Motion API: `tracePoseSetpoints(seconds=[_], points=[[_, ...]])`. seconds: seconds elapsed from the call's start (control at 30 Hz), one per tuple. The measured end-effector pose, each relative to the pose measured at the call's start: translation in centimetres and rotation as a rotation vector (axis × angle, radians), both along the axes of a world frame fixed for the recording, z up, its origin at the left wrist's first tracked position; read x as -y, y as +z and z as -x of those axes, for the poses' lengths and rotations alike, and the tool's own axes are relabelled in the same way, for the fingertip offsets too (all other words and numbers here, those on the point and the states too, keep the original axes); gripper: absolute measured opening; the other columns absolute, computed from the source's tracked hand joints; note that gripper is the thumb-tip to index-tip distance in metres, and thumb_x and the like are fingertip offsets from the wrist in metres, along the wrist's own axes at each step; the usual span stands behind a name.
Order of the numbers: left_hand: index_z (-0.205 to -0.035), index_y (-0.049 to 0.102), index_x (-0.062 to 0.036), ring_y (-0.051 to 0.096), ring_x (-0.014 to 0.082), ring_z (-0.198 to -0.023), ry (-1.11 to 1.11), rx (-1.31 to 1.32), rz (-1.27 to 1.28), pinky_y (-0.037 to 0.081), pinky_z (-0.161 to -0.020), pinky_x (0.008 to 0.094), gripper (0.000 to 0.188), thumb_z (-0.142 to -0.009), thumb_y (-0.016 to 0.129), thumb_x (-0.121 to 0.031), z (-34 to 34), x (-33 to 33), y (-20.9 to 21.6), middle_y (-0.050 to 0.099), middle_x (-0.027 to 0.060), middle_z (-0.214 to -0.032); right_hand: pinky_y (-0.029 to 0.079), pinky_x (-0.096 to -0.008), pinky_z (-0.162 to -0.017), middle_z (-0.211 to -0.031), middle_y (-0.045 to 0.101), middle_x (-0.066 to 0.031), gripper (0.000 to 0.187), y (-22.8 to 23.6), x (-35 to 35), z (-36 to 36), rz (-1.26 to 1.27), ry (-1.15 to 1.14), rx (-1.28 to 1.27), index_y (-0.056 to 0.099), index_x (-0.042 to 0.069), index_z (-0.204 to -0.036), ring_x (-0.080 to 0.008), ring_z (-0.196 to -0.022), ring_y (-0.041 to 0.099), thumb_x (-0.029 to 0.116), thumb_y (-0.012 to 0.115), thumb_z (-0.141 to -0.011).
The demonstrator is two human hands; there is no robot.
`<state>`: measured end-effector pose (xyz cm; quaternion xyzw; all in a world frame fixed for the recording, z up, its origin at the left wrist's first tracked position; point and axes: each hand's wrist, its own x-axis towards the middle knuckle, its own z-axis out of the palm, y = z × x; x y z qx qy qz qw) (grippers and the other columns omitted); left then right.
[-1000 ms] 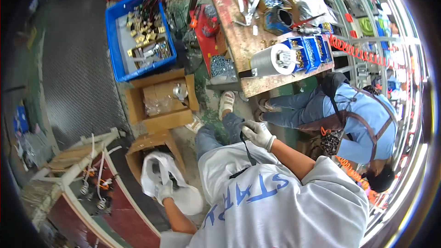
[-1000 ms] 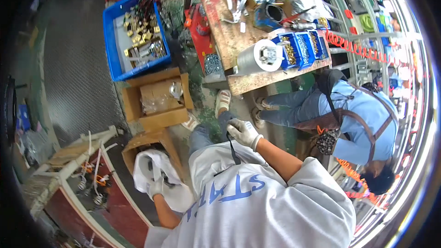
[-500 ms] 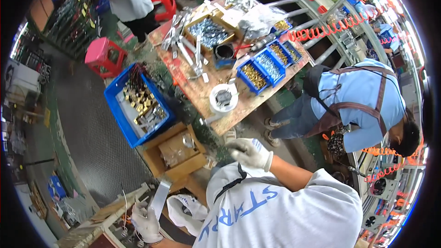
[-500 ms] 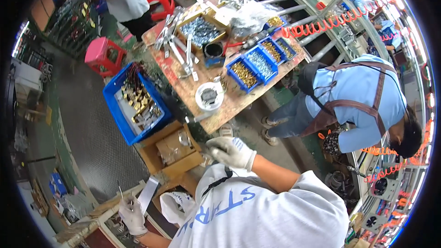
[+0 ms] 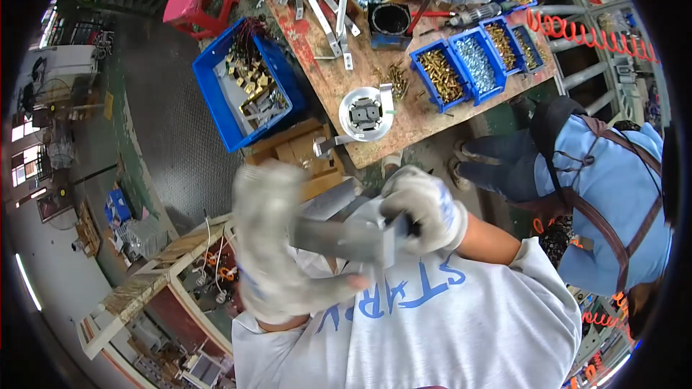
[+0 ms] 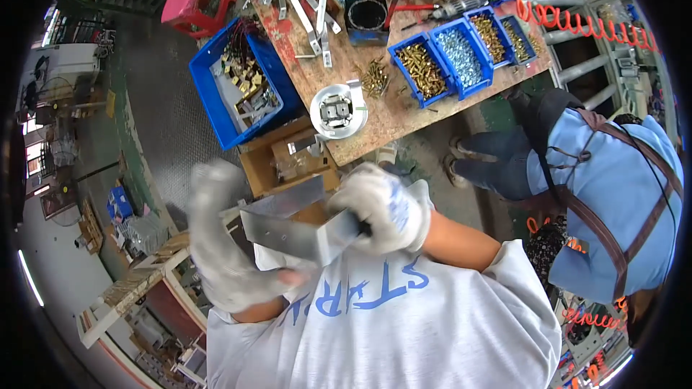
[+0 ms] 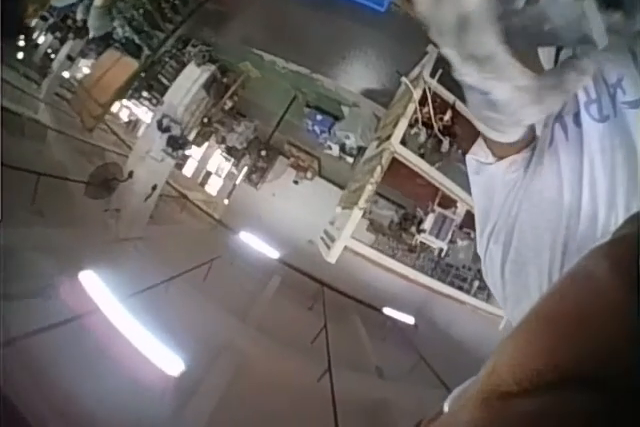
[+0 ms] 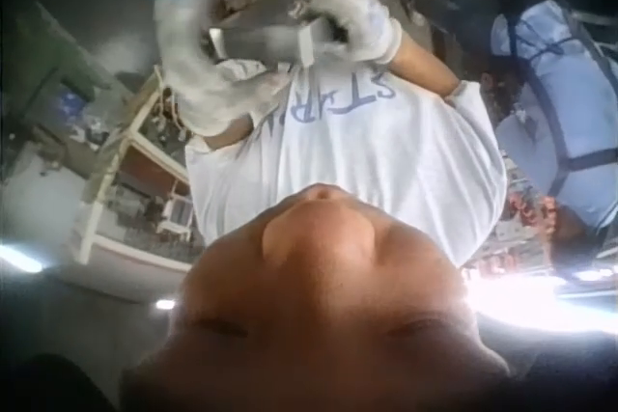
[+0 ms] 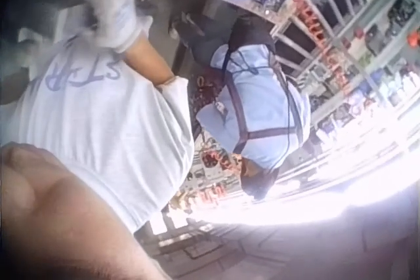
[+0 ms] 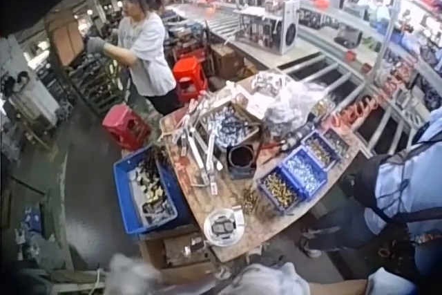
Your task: Assembling or testing a power supply component using hand tools in an industrial workshop.
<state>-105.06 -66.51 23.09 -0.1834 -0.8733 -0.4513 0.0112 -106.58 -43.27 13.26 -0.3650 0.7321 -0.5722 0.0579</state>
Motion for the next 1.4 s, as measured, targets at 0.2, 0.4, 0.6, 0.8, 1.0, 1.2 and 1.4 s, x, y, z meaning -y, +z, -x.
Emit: tracePoseSetpoints(seconds=[0.2,0.4,0.6,0.8,1.0,1.2,1.4], points=[[-0.112,0.059,-0.0014,0.063,0.0343,-0.1,-0.147,0.067,-0.246,0.046,-0.097,0.0518,0.041,-0.077,0.074,-0.014,1.6,1.2,-8.1,0.066,0.0161,-0.099,0.047,-0.0455,-0.082,-0.089,0.059,-0.0072,0.034,-3.1,-1.2,1.7,0.326,-0.058,0.012,0.058,0.01,-0.092,-0.03,-0.086,0.06,0.012,0.078,-0.065],[-0.106,0.062,-0.0135,0.055,0.0287,-0.115,-0.023,-0.094,0.463,0.048,-0.09,0.0442,0.037,-0.072,0.078,-0.013,6.3,1.2,-8.6,0.061,0.0048,-0.122,0.043,-0.0443,-0.087,-0.111,0.062,-0.0088,0.043,-3.4,-2.5,4.3,-0.448,-0.207,-0.115,0.065,0.014,-0.107,-0.0279,-0.099,0.058,0.011,0.074,-0.066],[-0.109,0.06,-0.008,0.061,0.0353,-0.109,-0.037,0.183,0.261,0.048,-0.093,0.0434,0.04,-0.073,0.075,-0.013,9.3,0.5,-12.5,0.063,0.0162,-0.117,0.052,-0.0428,-0.083,-0.117,0.059,-0.0173,0.058,-6.1,-2.0,6.0,-0.277,-0.338,0.109,0.058,0.004,-0.119,-0.0377,-0.101,0.061,-0.001,0.073,-0.063],[-0.113,0.058,-0.0052,0.058,0.0368,-0.112,0.004,0.463,0.326,0.048,-0.096,0.0419,0.042,-0.073,0.069,-0.005,10.6,-0.5,-15.1,0.062,0.0185,-0.117,0.051,-0.0424,-0.09,-0.126,0.053,-0.019,0.067,-8.6,-2.4,6.9,-0.42,-0.291,0.177,0.049,0.004,-0.129,-0.0381,-0.114,0.055,0.0,0.073,-0.066],[-0.136,0.044,0.0021,0.054,0.035,-0.122,0.083,0.484,0.199,0.043,-0.104,0.038,0.074,-0.071,0.077,-0.013,10.1,-0.2,-16.0,0.054,0.0234,-0.131,0.054,-0.0383,-0.088,-0.129,0.053,-0.0198,0.075,-10.3,-2.4,7.1,-0.3,-0.321,0.364,0.043,0.002,-0.138,-0.0359,-0.108,0.06,0.003,0.078,-0.072],[-0.127,0.053,-0.0037,0.053,0.0344,-0.122,0.069,0.368,0.18,0.043,-0.104,0.0403,0.065,-0.069,0.081,-0.016,9.8,-0.5,-17.1,0.056,0.0187,-0.13,0.051,-0.0397,-0.089,-0.124,0.058,-0.0189,0.057,-9.7,-2.4,7.6,-0.351,-0.325,0.197,0.057,0.005,-0.126,-0.0351,-0.109,0.061,0.015,0.079,-0.075],[-0.118,0.06,-0.0049,0.058,0.0334,-0.117,0.069,0.383,0.153,0.046,-0.1,0.0402,0.053,-0.07,0.081,-0.014,10.0,-0.6,-17.5,0.061,0.0168,-0.123,0.053,-0.0397,-0.082,-0.118,0.061,-0.0176,0.051,-9.9,-2.3,7.4,-0.343,-0.348,0.225,0.06,0.006,-0.121,-0.0349,-0.099,0.063,0.015,0.078,-0.075]])
